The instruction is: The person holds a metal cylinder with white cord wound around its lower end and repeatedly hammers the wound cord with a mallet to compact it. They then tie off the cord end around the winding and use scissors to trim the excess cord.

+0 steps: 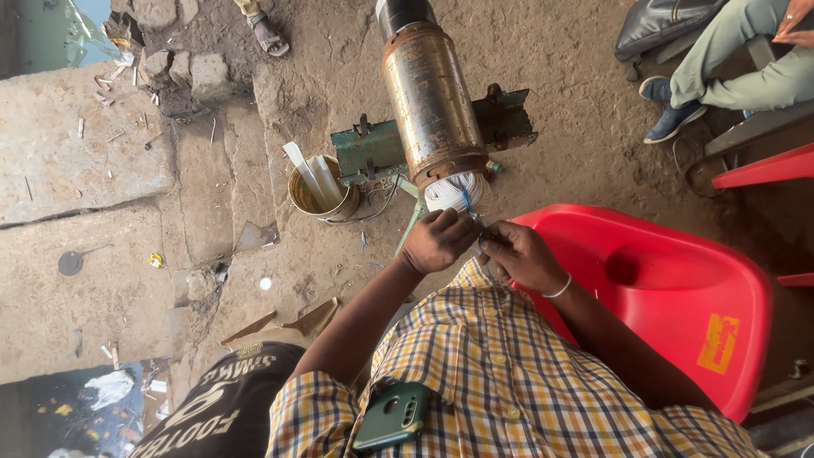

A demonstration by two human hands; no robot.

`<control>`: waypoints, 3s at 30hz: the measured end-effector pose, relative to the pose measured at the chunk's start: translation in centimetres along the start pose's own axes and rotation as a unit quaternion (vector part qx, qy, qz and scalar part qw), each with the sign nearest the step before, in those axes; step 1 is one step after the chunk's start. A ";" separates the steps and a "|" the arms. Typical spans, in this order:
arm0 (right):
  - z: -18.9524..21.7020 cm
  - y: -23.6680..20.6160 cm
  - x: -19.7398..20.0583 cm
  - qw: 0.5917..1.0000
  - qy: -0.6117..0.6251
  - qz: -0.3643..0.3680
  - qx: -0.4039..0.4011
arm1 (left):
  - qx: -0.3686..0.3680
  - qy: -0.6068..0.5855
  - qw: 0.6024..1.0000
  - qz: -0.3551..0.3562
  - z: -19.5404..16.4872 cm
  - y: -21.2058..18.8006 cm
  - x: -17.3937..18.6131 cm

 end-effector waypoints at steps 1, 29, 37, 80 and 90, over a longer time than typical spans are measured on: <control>0.3 0.0 0.0 1.000 -0.026 0.003 0.013 | -0.003 0.005 1.000 0.008 -0.1 0.1 0.0; 0.3 0.1 0.4 0.989 -0.136 0.000 0.056 | -0.135 0.050 0.985 0.093 -0.3 0.3 -2.6; -0.6 0.5 0.6 0.990 -0.109 0.027 0.082 | -0.046 0.020 0.975 0.218 -0.6 -1.2 -4.0; 1.9 0.1 -0.7 0.975 -0.181 0.077 0.100 | 0.285 -0.064 0.872 0.393 -3.2 -5.8 -9.0; -11.3 3.2 2.0 0.997 -0.025 0.066 0.022 | 0.508 -0.276 0.732 0.359 -3.1 -7.9 -6.4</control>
Point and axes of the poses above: each hand's wrist, its own y-axis towards the middle knuckle, its own x-axis out of the back of the hand, z = x × y, the point moved 5 cm from there along y, towards the middle knuckle, and after that the axes turned 14 degrees about y, right-handed, at the moved point
